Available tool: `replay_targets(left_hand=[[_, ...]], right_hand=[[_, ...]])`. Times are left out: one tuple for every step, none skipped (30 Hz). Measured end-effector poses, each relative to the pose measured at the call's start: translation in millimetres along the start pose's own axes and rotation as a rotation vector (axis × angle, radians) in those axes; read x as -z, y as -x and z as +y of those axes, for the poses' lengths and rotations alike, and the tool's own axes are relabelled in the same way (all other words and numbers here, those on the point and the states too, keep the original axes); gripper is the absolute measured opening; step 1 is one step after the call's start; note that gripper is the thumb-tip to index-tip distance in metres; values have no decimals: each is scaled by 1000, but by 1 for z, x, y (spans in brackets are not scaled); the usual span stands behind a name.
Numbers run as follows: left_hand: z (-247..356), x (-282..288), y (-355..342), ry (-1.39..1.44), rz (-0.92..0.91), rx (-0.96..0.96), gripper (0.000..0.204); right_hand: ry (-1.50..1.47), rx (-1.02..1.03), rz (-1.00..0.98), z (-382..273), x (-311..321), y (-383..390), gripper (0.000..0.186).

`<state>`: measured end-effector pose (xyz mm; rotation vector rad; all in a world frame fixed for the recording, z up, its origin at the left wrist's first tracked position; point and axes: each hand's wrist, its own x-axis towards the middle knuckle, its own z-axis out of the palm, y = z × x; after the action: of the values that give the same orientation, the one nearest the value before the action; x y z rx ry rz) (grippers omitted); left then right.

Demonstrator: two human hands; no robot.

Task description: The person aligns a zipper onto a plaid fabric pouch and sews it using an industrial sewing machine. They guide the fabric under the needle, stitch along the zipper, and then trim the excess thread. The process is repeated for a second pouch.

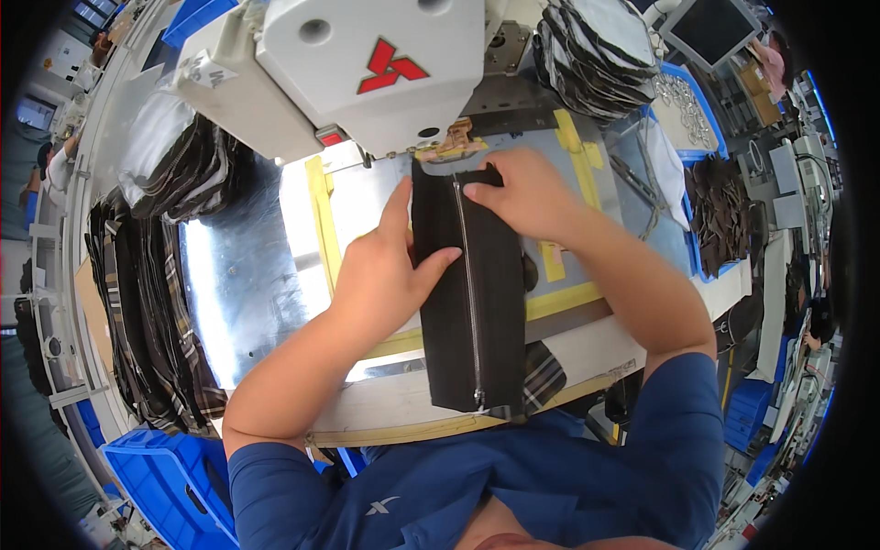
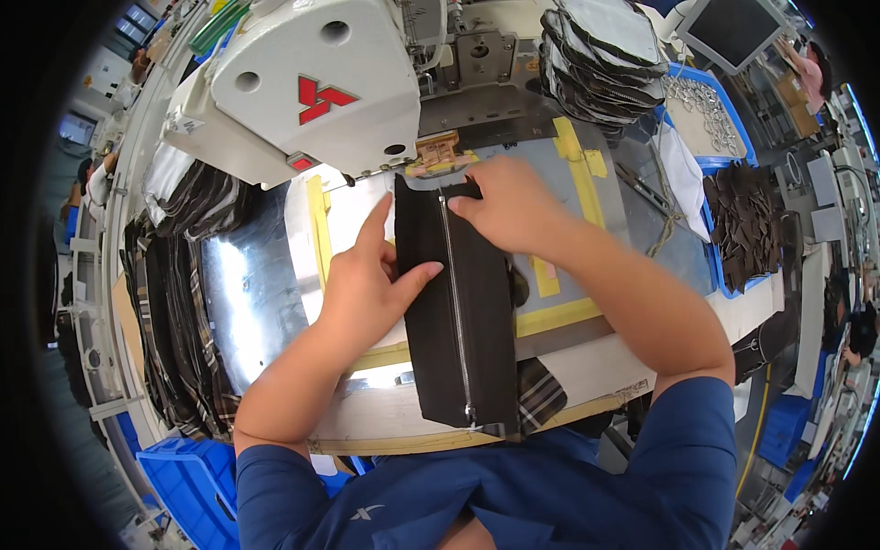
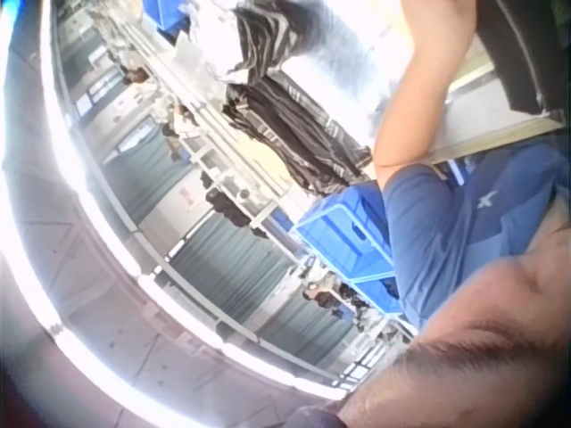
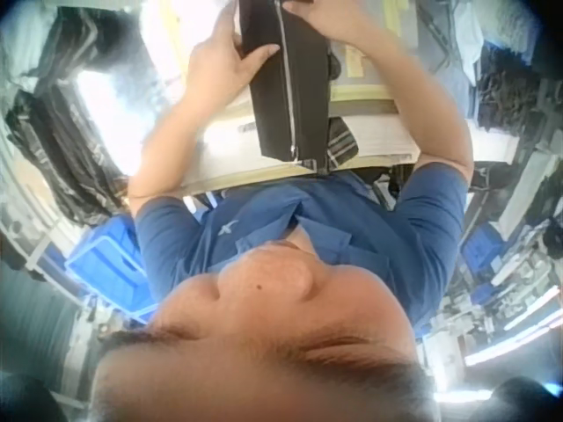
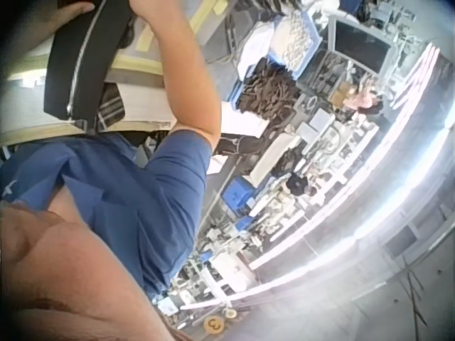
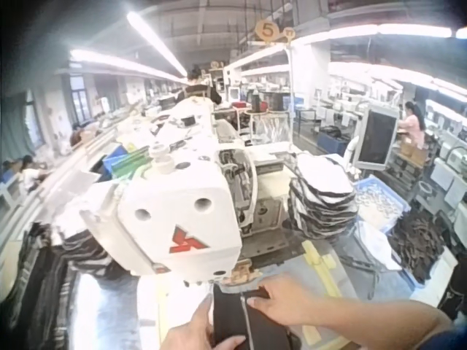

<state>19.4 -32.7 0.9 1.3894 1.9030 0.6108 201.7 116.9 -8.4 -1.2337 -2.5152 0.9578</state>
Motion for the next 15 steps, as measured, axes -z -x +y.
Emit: replay_targets(left_hand=[[-1,-1,2,-165,59,-149,85],[-2,-2,4,-330,118,-298,87],[-4,-3,4,-494,177,-448,89],[-11,-6,-1,-501,159,-559,95],[-13,-8,-5,-530,159,-623,97],[-13,-9,-11,-558,159,-688,98],[-13,-9,-16,-591,156,-747,100],[-14,-9,-21,-641,137,-750,107],[-12,-8,-26,-636,122,-744,110],[-8,-5,-31,-633,103,-742,112],[-4,-2,-35,-629,84,-742,114],[-3,-1,-38,-642,68,-727,116],[-1,-1,-39,-657,54,-712,119],[-1,-2,-39,-668,38,-693,121],[-2,-2,-40,-671,40,-701,122]], right_hand=[[66,43,37,6,0,-6,38],[65,43,26,10,2,-13,40],[65,43,14,15,5,-20,41],[64,49,0,17,5,-26,42],[60,61,5,20,4,-28,43],[57,73,10,23,5,-30,44],[47,87,13,26,4,-33,45],[38,82,-1,26,4,-35,45],[29,75,-13,26,6,-35,45],[18,63,-23,25,8,-34,45],[25,46,-15,24,8,-34,45],[32,27,-6,22,8,-32,44],[38,9,3,19,8,-31,43],[44,-12,-15,14,10,-31,43],[49,-33,-33,8,12,-31,42]])
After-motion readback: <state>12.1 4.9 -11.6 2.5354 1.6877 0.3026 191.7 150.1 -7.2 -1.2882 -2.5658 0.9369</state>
